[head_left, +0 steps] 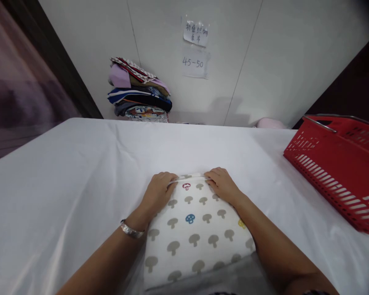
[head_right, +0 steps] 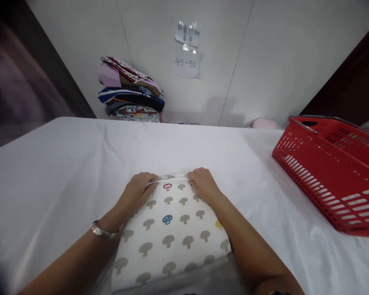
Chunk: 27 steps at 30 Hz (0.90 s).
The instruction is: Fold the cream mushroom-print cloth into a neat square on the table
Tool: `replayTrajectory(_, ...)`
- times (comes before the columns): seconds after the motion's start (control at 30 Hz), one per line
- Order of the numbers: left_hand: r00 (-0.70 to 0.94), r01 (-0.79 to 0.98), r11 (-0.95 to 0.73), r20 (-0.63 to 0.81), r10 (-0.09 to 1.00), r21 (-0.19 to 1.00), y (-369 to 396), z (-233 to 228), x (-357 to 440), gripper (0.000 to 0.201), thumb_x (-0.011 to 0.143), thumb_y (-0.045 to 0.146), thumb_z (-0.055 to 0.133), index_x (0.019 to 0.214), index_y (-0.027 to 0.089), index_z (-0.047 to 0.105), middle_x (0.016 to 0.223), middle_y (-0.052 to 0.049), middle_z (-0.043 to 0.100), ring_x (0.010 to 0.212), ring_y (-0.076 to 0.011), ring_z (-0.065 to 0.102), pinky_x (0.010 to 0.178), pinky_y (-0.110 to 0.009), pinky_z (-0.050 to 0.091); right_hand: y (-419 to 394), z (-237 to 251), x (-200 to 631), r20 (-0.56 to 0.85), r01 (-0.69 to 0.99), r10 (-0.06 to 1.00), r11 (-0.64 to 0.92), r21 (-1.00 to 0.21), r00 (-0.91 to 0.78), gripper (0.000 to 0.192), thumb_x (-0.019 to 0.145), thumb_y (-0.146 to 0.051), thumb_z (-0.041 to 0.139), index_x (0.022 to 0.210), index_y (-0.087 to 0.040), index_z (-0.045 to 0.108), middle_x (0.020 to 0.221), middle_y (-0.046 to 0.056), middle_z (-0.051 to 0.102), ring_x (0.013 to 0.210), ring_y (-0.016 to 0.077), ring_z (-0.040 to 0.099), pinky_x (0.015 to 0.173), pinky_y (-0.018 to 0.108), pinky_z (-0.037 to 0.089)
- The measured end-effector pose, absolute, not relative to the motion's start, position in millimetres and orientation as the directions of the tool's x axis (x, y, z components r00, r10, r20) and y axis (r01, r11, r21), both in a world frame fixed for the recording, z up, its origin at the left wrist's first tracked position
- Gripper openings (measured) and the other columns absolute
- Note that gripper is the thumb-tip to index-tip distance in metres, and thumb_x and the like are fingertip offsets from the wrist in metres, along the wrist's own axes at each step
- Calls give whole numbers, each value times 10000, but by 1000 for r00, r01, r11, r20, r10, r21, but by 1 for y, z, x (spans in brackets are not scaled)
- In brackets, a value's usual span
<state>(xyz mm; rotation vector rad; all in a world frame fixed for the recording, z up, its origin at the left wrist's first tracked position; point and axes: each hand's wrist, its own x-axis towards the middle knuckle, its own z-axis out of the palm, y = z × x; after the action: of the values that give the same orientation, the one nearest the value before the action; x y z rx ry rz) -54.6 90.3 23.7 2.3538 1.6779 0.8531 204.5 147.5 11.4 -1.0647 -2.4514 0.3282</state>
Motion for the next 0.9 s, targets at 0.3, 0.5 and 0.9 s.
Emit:
replayTrajectory(0.3,206,863,-337,347,915,377,95,21,-57,190,914,262,392,875,181,559,940,-67,607,883,-199,536,790,-367,408,154,26,198,348,600,773,632,-490,-530,118,873,-153,472,875,-211,575,1015,52,631,978,193,541,892,357,367)
replayTrajectory(0.5,172,863,-258,228,958,435,98,15,-55,191,900,268,389,856,197,561,848,-47,643,784,-191,572,729,-347,413,162,12,192,218,672,816,568,-475,-536,121,864,-142,475,861,-204,579,865,31,641,845,178,558,859,350,365)
replayTrajectory(0.9,89,877,-179,215,973,445,97,14,-56,256,899,333,384,885,208,607,889,-46,672,816,-203,584,755,-354,415,163,7,194,286,658,797,601,-454,-532,105,883,-173,486,880,-206,585,852,30,627,829,178,531,807,326,371)
